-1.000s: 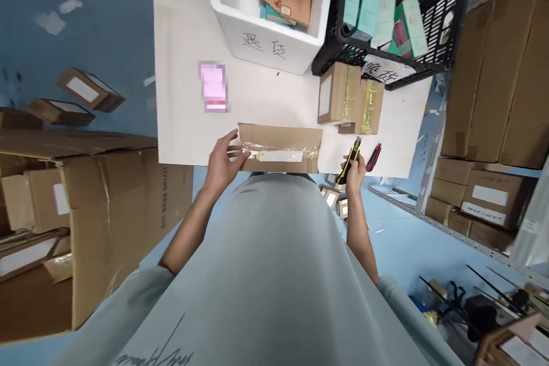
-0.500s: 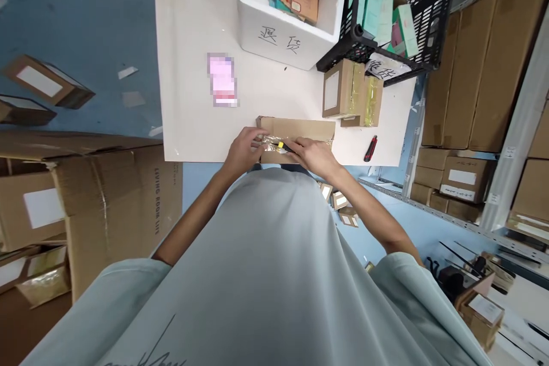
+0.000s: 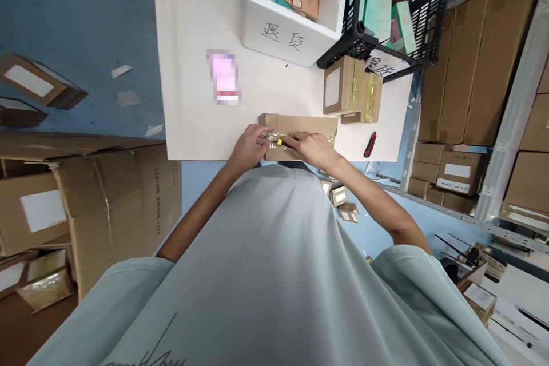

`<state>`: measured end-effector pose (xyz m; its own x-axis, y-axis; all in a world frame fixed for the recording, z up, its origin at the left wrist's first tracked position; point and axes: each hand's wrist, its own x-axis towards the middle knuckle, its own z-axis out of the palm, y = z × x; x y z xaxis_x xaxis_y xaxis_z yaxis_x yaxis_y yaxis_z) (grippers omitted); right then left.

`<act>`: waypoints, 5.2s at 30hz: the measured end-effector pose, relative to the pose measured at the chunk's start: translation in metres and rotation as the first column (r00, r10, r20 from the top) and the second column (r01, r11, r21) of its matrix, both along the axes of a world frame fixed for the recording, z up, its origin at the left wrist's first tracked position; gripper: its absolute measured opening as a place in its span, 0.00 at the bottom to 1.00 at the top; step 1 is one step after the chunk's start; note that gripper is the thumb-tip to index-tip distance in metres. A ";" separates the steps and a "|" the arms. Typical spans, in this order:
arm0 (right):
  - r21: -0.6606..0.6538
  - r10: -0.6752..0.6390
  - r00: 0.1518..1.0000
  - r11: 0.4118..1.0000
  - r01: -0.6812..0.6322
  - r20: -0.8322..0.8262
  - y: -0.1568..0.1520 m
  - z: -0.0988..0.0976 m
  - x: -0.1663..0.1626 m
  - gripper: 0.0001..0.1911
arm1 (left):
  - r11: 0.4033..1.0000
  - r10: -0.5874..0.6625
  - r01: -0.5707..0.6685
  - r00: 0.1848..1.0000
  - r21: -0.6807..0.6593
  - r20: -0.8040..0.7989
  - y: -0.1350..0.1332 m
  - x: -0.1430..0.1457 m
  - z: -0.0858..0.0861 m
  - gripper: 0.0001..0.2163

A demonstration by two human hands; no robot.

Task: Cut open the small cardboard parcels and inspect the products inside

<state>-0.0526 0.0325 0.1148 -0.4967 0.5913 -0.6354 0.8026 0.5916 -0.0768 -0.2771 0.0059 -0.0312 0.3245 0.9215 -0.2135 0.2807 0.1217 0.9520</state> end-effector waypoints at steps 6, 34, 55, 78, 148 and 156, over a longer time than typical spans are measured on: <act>0.010 0.070 0.995 0.997 -0.071 0.068 0.001 0.002 -0.004 0.27 | 0.999 0.022 -0.022 1.000 -0.027 0.008 -0.001 0.001 0.002 0.24; 0.045 -0.116 0.986 0.993 0.111 0.122 -0.009 0.018 0.195 0.29 | 0.934 0.291 -0.339 0.905 -0.112 -0.310 0.001 0.037 0.026 0.20; -0.210 -0.681 0.597 0.715 0.667 -0.425 -0.062 -0.068 0.233 0.29 | 0.844 -0.315 0.515 0.705 0.153 -0.636 0.067 0.192 0.056 0.30; -0.274 -0.770 0.638 0.612 0.742 0.009 -0.060 0.027 0.133 0.35 | 0.779 -0.327 0.597 0.649 0.194 -0.687 0.057 0.187 0.035 0.28; -0.505 -0.817 -0.026 0.331 0.797 -0.577 -0.056 -0.032 0.178 0.26 | 0.829 -0.090 0.434 0.725 0.352 -0.683 0.078 0.183 0.089 0.36; -0.394 -0.772 0.193 0.502 0.770 -0.606 -0.045 -0.008 0.172 0.26 | 0.861 -0.030 0.363 0.734 0.355 -0.678 0.062 0.163 0.085 0.36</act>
